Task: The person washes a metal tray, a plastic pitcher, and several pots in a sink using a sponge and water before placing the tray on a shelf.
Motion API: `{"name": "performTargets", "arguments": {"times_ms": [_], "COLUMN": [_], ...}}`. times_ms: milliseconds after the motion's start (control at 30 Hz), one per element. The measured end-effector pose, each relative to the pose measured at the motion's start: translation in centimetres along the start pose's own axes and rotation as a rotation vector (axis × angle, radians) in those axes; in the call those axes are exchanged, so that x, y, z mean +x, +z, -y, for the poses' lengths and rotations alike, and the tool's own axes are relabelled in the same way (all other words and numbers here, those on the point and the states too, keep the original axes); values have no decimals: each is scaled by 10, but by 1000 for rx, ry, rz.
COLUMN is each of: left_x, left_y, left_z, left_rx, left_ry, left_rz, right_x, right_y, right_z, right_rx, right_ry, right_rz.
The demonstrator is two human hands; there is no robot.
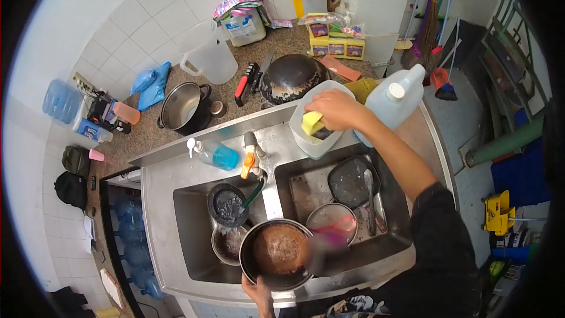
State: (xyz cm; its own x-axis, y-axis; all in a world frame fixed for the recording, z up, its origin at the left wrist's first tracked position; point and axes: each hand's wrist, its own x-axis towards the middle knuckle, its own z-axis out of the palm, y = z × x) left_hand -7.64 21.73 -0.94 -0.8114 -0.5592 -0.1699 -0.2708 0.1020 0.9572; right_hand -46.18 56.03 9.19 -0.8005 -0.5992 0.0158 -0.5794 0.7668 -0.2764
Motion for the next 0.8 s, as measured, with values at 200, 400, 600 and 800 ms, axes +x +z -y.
{"name": "performTargets", "arguments": {"times_ms": [200, 400, 600, 800], "left_x": [-4, -6, 6, 9], "left_y": [-8, -5, -1, -1], "left_z": [53, 49, 30, 24], "left_rx": [-70, 35, -30, 10], "left_ry": [-222, -313, -206, -224], "left_rz": [-95, -44, 26, 73], "right_x": [100, 109, 102, 63], "right_y": [76, 105, 108, 133], "right_z": [-50, -52, -44, -56], "right_rx": [-1, -294, -465, -654], "right_ry": [376, 50, -65, 366], "right_rz": [1069, 1152, 1088, 601]}}
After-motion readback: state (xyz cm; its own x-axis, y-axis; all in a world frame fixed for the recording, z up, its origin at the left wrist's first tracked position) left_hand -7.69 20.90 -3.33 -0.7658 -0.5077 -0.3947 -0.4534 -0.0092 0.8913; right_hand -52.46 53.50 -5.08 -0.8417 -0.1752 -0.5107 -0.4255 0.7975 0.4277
